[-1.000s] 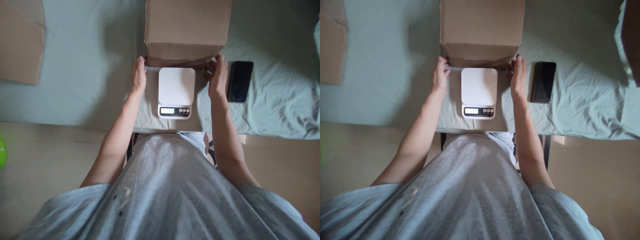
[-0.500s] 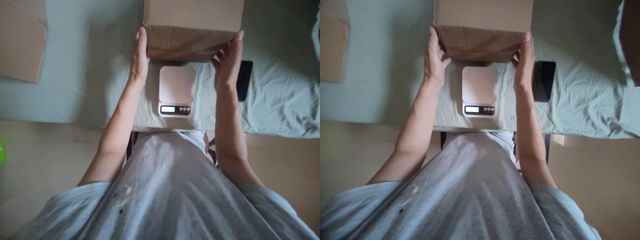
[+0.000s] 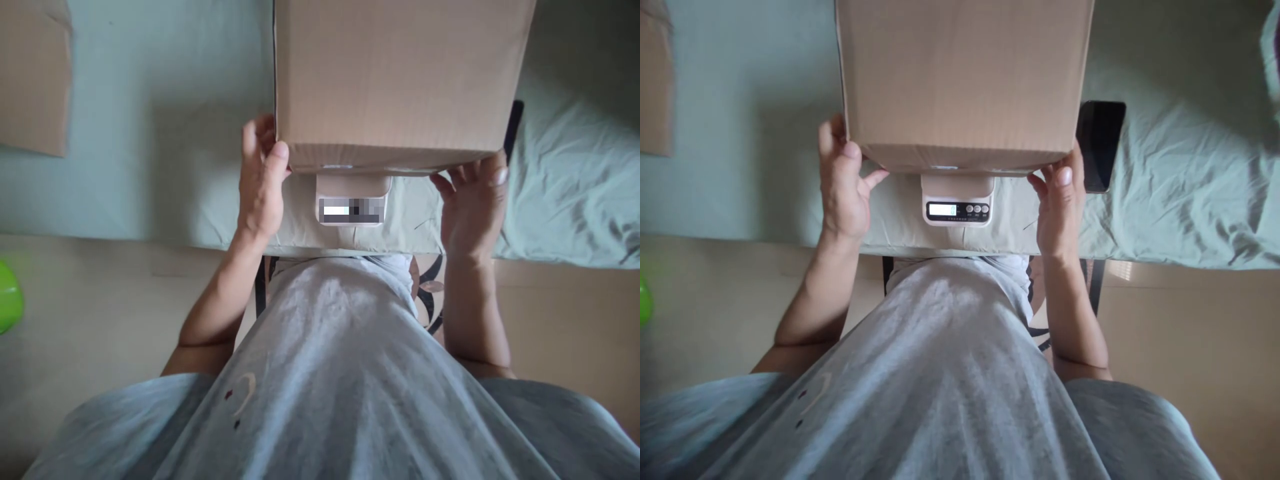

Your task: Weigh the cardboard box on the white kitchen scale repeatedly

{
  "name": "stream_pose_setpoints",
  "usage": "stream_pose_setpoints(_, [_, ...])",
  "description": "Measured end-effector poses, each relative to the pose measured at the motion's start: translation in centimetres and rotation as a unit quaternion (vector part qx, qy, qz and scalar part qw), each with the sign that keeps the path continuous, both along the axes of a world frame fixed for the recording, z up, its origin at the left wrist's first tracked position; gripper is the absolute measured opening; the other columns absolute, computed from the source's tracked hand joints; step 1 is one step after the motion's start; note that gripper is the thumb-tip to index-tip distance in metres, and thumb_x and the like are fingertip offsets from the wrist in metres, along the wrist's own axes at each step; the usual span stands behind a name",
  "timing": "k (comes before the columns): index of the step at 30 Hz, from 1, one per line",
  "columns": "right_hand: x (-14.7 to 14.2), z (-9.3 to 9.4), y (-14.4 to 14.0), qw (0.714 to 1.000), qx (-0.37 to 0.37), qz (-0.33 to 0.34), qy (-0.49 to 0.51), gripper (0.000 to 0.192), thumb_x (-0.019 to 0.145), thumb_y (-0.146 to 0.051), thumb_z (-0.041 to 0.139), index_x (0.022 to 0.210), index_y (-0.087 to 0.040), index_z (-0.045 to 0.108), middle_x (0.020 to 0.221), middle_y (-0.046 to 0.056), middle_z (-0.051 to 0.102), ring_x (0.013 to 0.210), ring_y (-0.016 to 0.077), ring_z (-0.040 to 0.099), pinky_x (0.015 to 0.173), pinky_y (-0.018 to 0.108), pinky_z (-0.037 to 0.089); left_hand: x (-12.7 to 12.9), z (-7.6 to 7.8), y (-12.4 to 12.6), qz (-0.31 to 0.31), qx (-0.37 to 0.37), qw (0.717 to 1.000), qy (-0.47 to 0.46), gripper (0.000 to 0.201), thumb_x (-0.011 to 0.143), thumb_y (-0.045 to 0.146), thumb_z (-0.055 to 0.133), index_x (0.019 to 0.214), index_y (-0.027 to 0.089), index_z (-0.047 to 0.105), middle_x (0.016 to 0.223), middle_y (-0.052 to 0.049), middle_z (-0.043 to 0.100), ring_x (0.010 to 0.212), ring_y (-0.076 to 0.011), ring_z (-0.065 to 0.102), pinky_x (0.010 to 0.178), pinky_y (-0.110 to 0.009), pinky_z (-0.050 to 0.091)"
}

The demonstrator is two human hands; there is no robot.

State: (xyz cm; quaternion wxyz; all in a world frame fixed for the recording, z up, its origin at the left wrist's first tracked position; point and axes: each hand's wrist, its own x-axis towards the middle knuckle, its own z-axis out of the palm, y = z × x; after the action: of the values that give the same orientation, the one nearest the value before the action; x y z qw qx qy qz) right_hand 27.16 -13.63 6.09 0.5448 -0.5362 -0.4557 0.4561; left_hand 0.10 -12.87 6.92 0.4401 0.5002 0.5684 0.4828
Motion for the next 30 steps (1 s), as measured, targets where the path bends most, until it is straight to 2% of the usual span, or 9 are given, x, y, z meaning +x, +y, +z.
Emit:
stream_pose_setpoints(7, [0.2, -1.7, -1.0, 1.0, -0.013, 0.001, -0.004, 0.048, 0.073, -0.07, 0.046, 0.112, -0.043, 0.055, 0.12, -0.003, 0.06, 0.119, 0.0245, 0.055, 0.097, 0.046, 0.048, -0.3, -2.4, -1.3, -0.002, -0.001, 0.999, 0.032, 0.053, 0.079, 0.071, 0.048, 0.121, 0.039, 0.045, 0.136, -0.001, 0.049, 0.135, -0.0279, 0.04, 0.094, -0.045, 0.052])
stream_pose_setpoints(11, [0.6, -2.0, -0.9, 1.0, -0.026, 0.0, -0.008, 0.054, 0.074, -0.077, 0.037, 0.111, -0.042, 0.056, 0.119, -0.002, 0.06, 0.119, 0.0241, 0.056, 0.094, 0.045, 0.05, -0.7, -3.4, -1.4, 0.009, 0.014, 1.0, 0.016, 0.045, 0.082, 0.069, 0.044, 0.117, 0.041, 0.048, 0.132, 0.001, 0.051, 0.127, -0.0245, 0.048, 0.098, -0.043, 0.049])
stream_pose_setpoints(16, [1.2, -3.1, -0.8, 0.998, -0.05, -0.027, 0.02, 0.052, 0.078, -0.075, 0.032, 0.106, -0.039, 0.057, 0.113, -0.001, 0.063, 0.113, 0.0225, 0.059, 0.092, 0.045, 0.05, -1.5, -5.5, -1.3, 0.068, -0.039, 0.997, 0.0, 0.056, 0.082, 0.076, 0.032, 0.119, 0.038, 0.05, 0.127, -0.002, 0.054, 0.127, -0.0246, 0.048, 0.101, -0.045, 0.045])
stream_pose_setpoints(22, [1.2, -5.8, -1.1, 0.993, -0.107, -0.03, 0.039, 0.05, 0.079, -0.073, 0.037, 0.1, -0.033, 0.06, 0.113, -0.001, 0.066, 0.11, 0.0192, 0.062, 0.09, 0.039, 0.049, -2.5, -8.4, -1.5, 0.088, -0.093, 0.992, -0.011, 0.068, 0.074, 0.081, 0.04, 0.113, 0.027, 0.054, 0.116, -0.01, 0.059, 0.113, -0.0267, 0.058, 0.101, -0.048, 0.044])
stream_pose_setpoints(26, [1.2, -6.1, -1.2, 0.994, -0.102, -0.03, 0.031, 0.048, 0.081, -0.07, 0.039, 0.103, -0.033, 0.059, 0.113, -0.001, 0.067, 0.11, 0.0187, 0.062, 0.089, 0.037, 0.049, -3.0, -8.5, -1.6, 0.085, -0.098, 0.991, -0.02, 0.068, 0.075, 0.08, 0.04, 0.113, 0.025, 0.054, 0.118, -0.011, 0.058, 0.114, -0.0274, 0.058, 0.099, -0.048, 0.045])
stream_pose_setpoints(30, [1.6, -4.9, -1.2, 0.996, -0.075, -0.04, 0.016, 0.044, 0.082, -0.066, 0.039, 0.107, -0.035, 0.057, 0.113, -0.001, 0.066, 0.113, 0.0203, 0.061, 0.094, 0.041, 0.048, -2.8, -6.8, -1.9, 0.067, -0.074, 0.995, -0.021, 0.061, 0.079, 0.077, 0.04, 0.114, 0.029, 0.057, 0.119, -0.008, 0.059, 0.114, -0.0263, 0.058, 0.096, -0.045, 0.048])
